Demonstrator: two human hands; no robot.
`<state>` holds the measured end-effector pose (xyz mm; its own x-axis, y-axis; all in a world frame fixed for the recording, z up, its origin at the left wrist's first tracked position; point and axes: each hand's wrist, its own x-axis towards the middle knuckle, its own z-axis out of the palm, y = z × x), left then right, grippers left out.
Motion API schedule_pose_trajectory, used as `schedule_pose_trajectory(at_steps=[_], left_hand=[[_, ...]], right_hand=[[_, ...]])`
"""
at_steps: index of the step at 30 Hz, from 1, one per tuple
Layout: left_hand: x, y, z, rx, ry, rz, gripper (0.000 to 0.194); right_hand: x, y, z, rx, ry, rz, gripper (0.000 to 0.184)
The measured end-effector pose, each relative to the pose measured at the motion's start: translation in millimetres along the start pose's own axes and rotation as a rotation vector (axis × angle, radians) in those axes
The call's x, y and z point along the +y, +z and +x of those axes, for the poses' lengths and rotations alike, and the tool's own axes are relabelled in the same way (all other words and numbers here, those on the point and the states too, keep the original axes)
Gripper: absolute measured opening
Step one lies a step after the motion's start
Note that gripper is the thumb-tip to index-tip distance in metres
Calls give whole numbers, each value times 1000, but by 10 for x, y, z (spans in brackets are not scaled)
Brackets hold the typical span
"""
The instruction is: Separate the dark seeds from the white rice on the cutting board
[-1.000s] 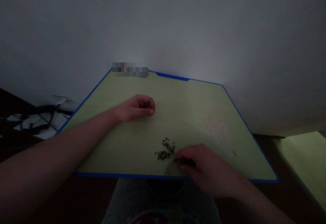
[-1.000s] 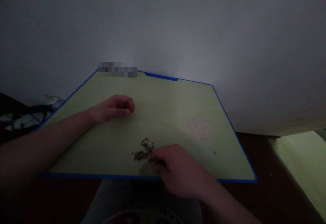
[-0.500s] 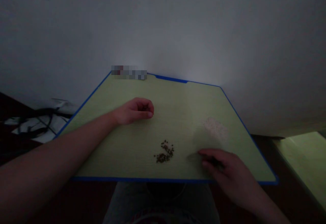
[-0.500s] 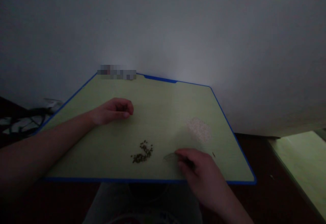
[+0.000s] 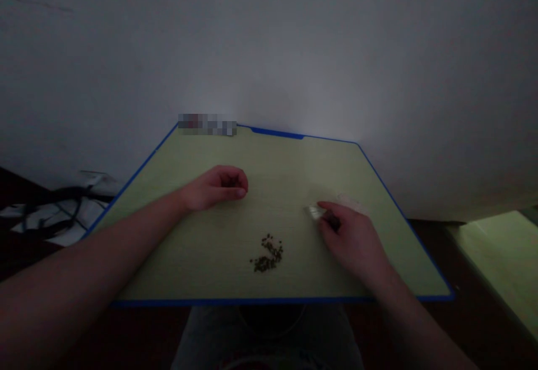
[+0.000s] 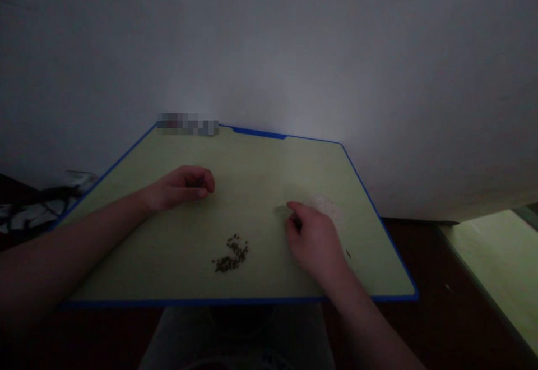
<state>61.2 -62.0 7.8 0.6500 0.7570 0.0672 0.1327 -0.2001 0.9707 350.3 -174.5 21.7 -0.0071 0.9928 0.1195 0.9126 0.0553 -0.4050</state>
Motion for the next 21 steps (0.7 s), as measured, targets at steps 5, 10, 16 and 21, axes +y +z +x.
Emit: schedule_pose_trajectory(at_steps=[5,10,16,21], left_hand=[[-13,1,3,-4,6,-31,25],[-8,-1,8,5,5,-7,25],[-3,2,6,8,10,-12,25],[-4,6,2,7,3,-31,23]], right_hand=[[231,-143,-167,93,96,-8,40],[-94,-113,-552,-39,-58,221,23],[-319,54,-697,-195,-127,292,25],[-254,103,-662,-165,-45,265,27]])
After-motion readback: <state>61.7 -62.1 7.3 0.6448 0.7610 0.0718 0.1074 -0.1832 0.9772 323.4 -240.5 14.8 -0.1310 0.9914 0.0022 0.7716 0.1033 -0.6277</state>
